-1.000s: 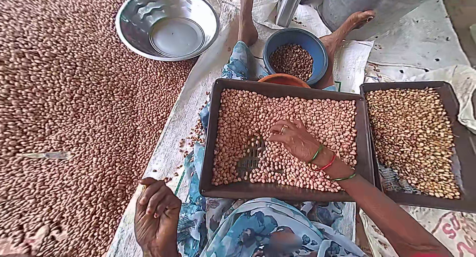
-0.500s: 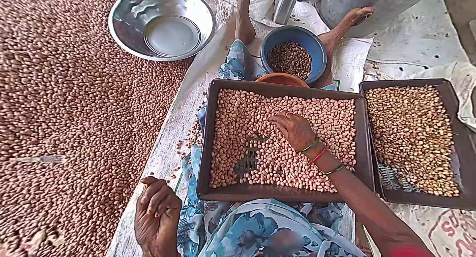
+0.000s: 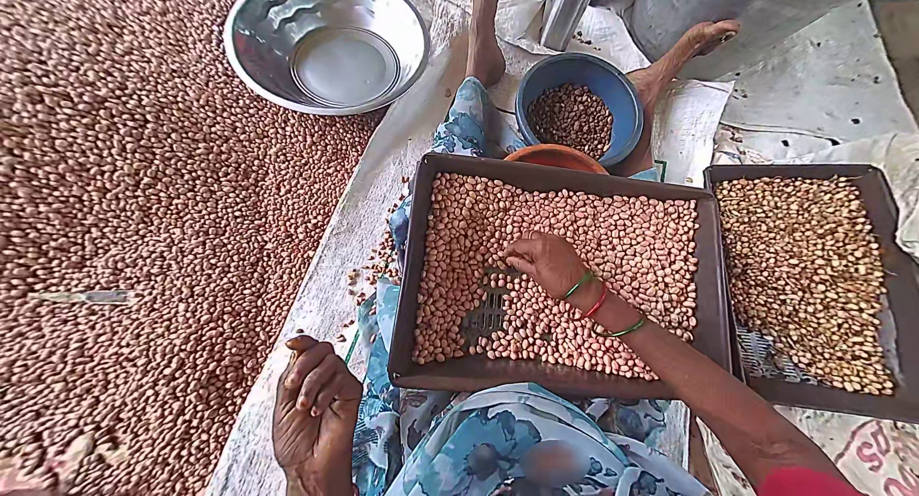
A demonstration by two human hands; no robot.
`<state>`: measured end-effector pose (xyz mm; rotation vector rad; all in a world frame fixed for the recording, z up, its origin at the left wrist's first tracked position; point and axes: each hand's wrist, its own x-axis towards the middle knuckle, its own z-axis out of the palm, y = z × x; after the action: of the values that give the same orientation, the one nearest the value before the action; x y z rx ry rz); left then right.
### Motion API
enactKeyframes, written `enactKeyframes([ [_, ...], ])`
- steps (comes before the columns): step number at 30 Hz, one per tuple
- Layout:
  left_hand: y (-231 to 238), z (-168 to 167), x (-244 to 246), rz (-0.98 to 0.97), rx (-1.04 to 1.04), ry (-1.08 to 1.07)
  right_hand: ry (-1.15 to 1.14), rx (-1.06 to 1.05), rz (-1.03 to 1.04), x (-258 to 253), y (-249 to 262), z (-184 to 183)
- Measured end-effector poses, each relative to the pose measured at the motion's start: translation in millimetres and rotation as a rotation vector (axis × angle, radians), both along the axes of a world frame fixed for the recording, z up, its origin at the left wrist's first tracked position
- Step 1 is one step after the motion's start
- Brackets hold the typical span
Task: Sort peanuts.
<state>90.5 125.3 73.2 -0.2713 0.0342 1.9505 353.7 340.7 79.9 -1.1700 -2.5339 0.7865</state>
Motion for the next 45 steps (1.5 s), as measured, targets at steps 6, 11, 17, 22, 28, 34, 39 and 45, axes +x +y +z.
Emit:
enactKeyframes([
  [6,-1,2,0,-0.027,0.009,0.007,-0.100,0.394,0.122,-8,-10,-23],
  [11,1,6,5,-0.035,0.031,-0.027,-0.094,0.263,-0.163,11,21,39],
  [17,3,3,4,-0.042,0.028,-0.026,-0.005,0.208,-0.079,24,29,48],
  [22,4,12,11,-0.065,0.070,-0.016,-0.157,0.121,0.167,-5,-10,-8],
  [28,-4,6,1,-0.035,0.039,-0.029,0.528,-0.371,-0.047,67,14,26],
  [34,-3,0,-1,-0.020,0.005,-0.004,0.539,-0.537,-0.254,113,2,23],
  [39,1,2,3,-0.047,0.011,0.030,0.136,-0.235,-0.267,96,-34,15],
  [45,2,6,7,-0.054,0.006,0.051,-0.291,-0.014,-0.179,66,-63,4],
])
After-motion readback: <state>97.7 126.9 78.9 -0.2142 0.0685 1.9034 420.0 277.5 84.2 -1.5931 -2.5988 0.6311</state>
